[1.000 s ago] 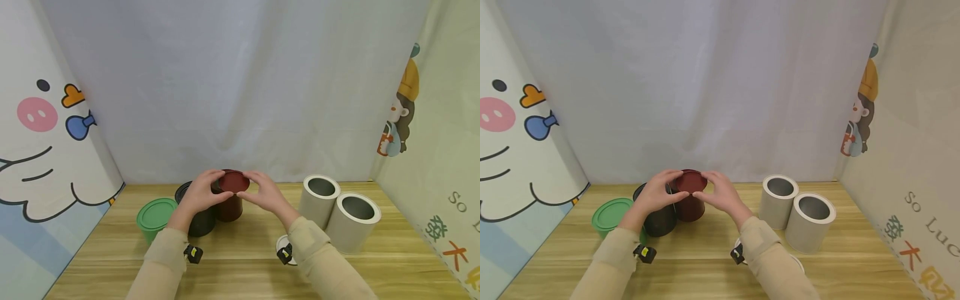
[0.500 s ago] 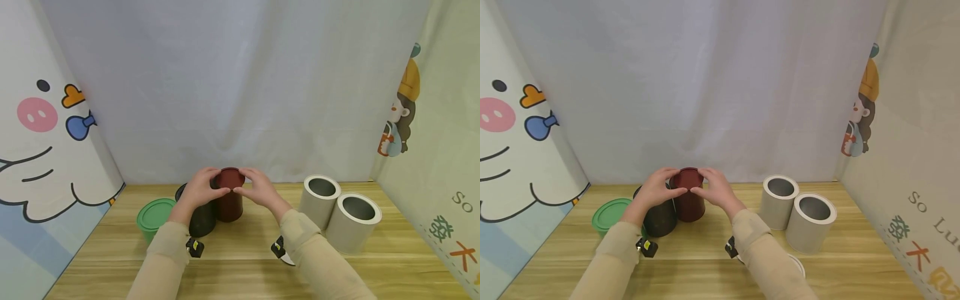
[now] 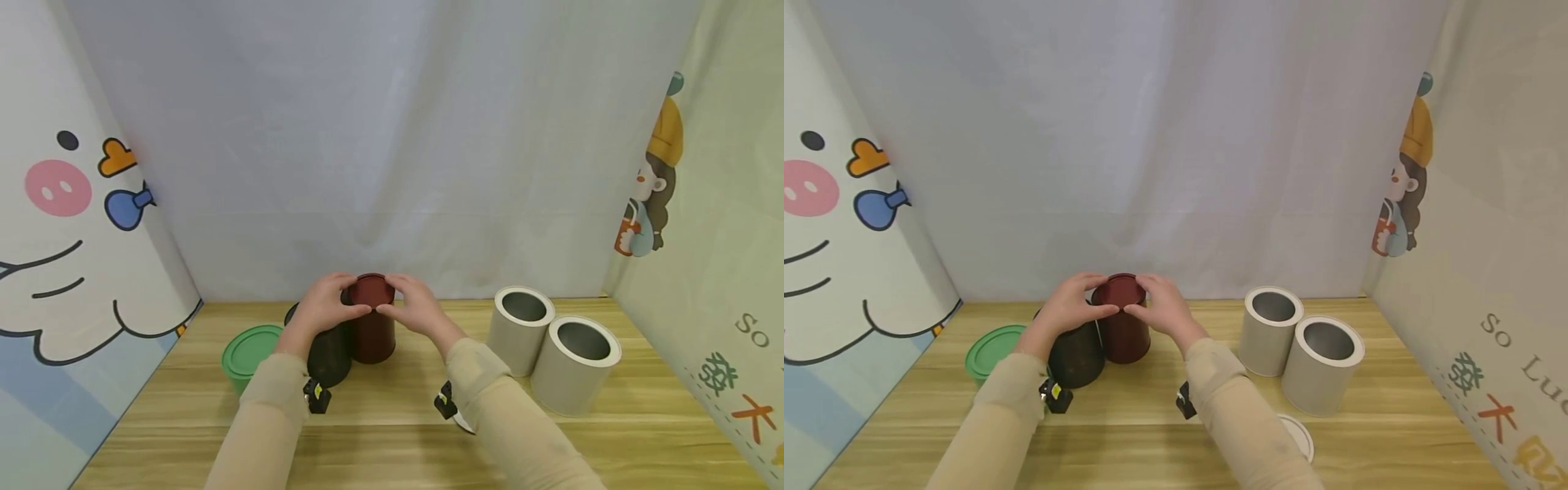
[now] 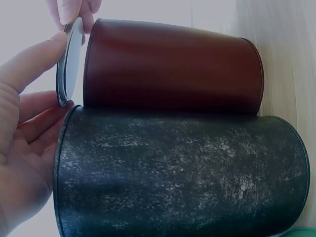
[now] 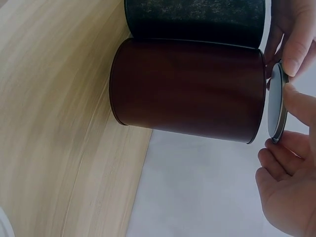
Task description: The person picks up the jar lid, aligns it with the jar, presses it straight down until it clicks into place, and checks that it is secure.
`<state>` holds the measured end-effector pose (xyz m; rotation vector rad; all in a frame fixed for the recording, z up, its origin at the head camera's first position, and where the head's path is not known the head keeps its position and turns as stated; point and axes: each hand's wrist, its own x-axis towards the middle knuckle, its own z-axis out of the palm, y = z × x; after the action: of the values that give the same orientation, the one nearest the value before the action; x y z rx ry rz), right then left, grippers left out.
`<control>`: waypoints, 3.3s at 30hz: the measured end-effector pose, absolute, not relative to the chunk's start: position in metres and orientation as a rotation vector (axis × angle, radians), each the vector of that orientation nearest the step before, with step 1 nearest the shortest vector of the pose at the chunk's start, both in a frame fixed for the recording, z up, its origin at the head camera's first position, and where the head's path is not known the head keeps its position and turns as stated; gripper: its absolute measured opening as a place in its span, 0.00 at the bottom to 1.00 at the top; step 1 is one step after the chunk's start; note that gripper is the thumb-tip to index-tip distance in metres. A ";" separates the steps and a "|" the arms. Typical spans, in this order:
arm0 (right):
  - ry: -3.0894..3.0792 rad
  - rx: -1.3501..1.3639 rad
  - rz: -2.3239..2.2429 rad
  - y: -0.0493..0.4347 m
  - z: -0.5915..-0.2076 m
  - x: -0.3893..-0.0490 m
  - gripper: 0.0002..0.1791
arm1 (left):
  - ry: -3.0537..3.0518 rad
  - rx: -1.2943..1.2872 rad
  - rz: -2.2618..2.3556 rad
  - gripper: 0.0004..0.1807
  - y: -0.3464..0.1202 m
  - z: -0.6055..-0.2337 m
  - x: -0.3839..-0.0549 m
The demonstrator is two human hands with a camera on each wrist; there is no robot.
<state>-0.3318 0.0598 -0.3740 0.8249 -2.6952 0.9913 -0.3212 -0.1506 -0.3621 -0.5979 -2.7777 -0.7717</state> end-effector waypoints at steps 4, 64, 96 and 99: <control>-2.716 0.834 0.977 0.058 -0.375 -0.333 0.33 | -2.799 -0.594 -0.768 0.37 -0.152 -0.363 -0.323; -2.738 0.791 0.906 0.046 -0.385 -0.338 0.25 | -2.883 -0.613 -0.831 0.22 -0.163 -0.367 -0.330; -2.747 0.700 0.992 0.042 -0.384 -0.336 0.25 | -2.943 -0.526 -0.919 0.20 -0.164 -0.366 -0.335; -2.749 0.687 1.008 0.041 -0.384 -0.336 0.25 | -2.947 -0.521 -0.916 0.20 -0.163 -0.366 -0.336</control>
<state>-0.3358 0.0412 -0.3843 0.6869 -2.7495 1.0081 -0.3359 -0.1628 -0.3655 -0.5213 -2.9466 -0.9163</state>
